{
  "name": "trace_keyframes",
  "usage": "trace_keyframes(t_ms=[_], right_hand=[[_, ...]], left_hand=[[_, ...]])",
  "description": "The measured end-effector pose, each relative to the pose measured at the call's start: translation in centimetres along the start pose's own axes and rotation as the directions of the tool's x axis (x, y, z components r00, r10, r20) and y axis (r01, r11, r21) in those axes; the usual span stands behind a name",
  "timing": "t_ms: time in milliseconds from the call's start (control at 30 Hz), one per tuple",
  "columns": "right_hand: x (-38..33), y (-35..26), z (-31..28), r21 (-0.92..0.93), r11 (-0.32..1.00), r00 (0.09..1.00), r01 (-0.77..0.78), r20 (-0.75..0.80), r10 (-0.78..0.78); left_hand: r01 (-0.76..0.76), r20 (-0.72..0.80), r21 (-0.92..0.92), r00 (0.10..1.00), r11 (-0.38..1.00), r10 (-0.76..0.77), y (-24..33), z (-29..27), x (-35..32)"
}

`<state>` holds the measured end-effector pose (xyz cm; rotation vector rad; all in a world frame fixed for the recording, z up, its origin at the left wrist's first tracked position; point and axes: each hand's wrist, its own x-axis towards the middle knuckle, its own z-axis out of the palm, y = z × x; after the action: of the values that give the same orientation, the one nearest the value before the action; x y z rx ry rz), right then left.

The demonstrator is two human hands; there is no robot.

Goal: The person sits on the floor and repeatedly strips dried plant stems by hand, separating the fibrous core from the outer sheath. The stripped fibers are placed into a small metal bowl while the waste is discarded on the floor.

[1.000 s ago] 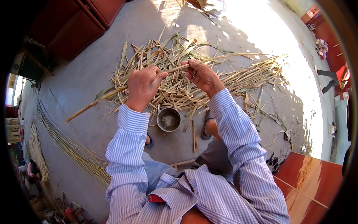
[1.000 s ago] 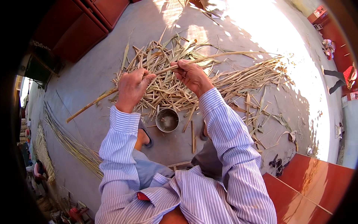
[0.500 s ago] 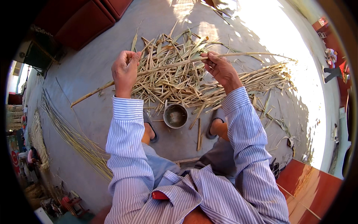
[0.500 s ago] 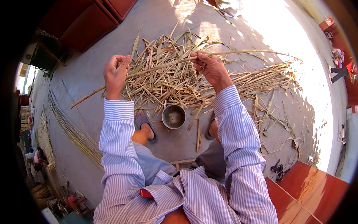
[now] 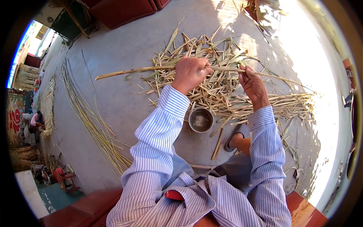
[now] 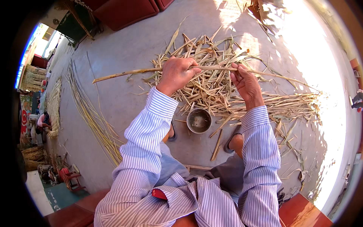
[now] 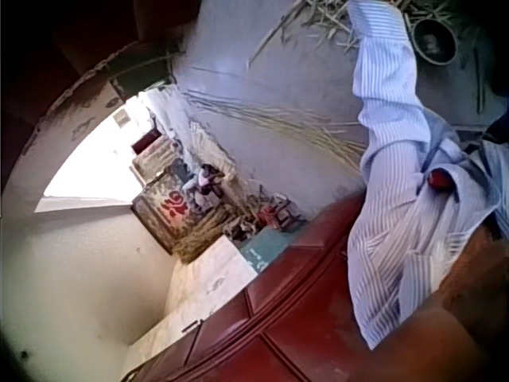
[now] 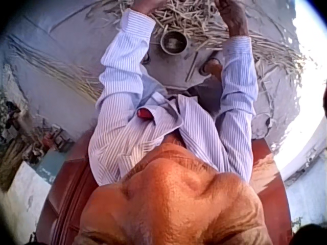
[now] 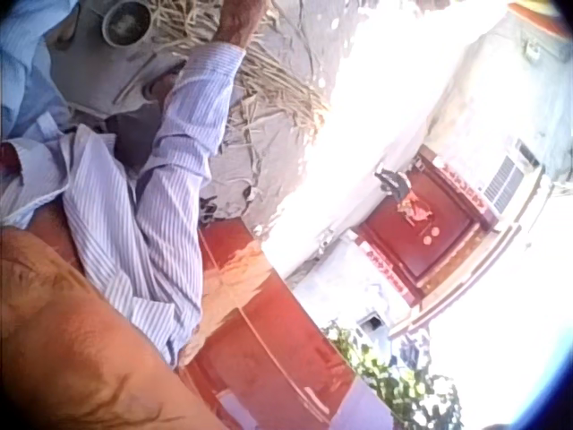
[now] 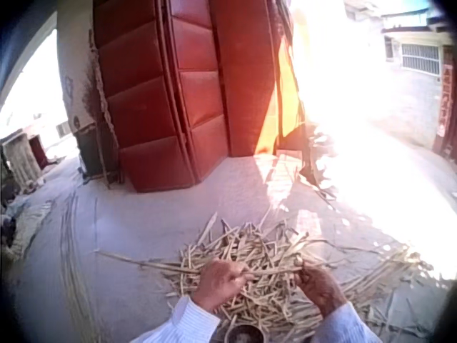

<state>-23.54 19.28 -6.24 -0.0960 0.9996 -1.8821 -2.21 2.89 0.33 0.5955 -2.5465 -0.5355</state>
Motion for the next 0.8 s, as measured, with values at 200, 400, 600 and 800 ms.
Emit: trace_keyframes(t_ms=[200,400,600,800], right_hand=[[0.0,0.2,-0.1,0.001,0.999,0.989,0.035,0.146,-0.035],[-0.7,-0.2,0.9,-0.146,0.987,0.994,0.059,0.103,-0.044],[-1.7,1.8,3.7,-0.167,0.982,0.988,0.089,0.143,-0.065],[-2.1,0.9,4.7,-0.111,0.988,0.989,0.108,0.117,-0.095]], left_hand=[[0.349,0.042,-0.665,0.900,0.661,-0.433,-2.7,0.0,0.5],[0.202,-0.416,0.488,0.909,0.849,0.023,-3.7,-2.9,0.3],[-0.198,0.019,0.203,0.980,0.959,0.198,2.5,0.8,0.2],[-0.083,-0.120,0.024,0.989,0.996,0.085,2.0,0.7,-0.5]])
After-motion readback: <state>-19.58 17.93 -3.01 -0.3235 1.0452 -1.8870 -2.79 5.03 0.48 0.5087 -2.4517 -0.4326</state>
